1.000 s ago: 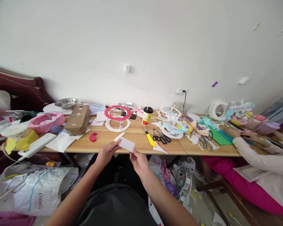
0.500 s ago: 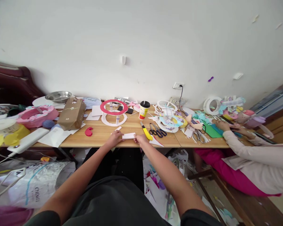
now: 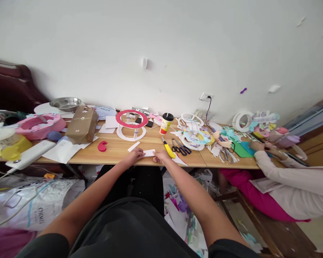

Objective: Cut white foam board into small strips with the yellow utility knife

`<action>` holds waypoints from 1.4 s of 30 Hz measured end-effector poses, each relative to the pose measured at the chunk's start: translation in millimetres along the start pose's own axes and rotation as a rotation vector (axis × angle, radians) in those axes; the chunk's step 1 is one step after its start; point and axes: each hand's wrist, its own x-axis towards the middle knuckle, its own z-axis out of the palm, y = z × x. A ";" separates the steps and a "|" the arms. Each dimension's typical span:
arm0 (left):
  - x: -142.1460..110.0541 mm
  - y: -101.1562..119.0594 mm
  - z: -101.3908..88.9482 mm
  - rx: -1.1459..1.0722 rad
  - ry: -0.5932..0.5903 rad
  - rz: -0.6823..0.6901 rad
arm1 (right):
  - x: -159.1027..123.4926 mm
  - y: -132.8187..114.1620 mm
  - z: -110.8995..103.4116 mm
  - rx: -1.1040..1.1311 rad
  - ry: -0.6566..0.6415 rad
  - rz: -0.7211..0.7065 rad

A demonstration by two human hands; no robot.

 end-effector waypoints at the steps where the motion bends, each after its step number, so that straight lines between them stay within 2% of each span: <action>1: 0.6 -1.4 0.2 -0.002 -0.004 0.006 | -0.7 1.0 -2.1 -0.043 0.005 -0.029; 3: 1.8 -4.4 1.0 -0.004 -0.011 0.014 | -2.8 3.2 -7.5 -0.132 0.029 -0.109; 6: 2.5 -7.3 2.2 -0.002 -0.014 0.014 | -7.8 6.3 -18.0 -0.220 0.055 -0.310; 10: 1.4 -5.0 0.7 0.001 -0.005 0.004 | -15.0 10.2 -30.5 -0.296 -0.018 -0.572; 13: 0.9 -0.5 -3.0 -0.001 -0.005 -0.003 | -16.5 13.3 -34.6 -0.330 -0.055 -0.683; 23: 0.5 3.5 -0.7 -0.037 -0.030 -0.036 | -4.9 36.2 -35.2 -0.363 -0.067 -0.775; 27: -2.6 6.3 -0.5 -0.029 -0.011 -0.028 | -0.6 29.7 -42.9 -0.390 -0.145 -0.825; 31: -4.2 12.4 -6.4 0.036 0.008 0.027 | 9.3 19.3 -52.5 -0.469 -0.280 -0.952; 34: -2.9 18.6 -13.3 0.037 0.007 0.035 | 17.9 19.1 -55.0 -0.459 -0.342 -0.943; 42: 3.6 27.2 -26.8 -0.006 -0.056 0.006 | 24.1 23.4 -47.4 -0.465 -0.241 -0.998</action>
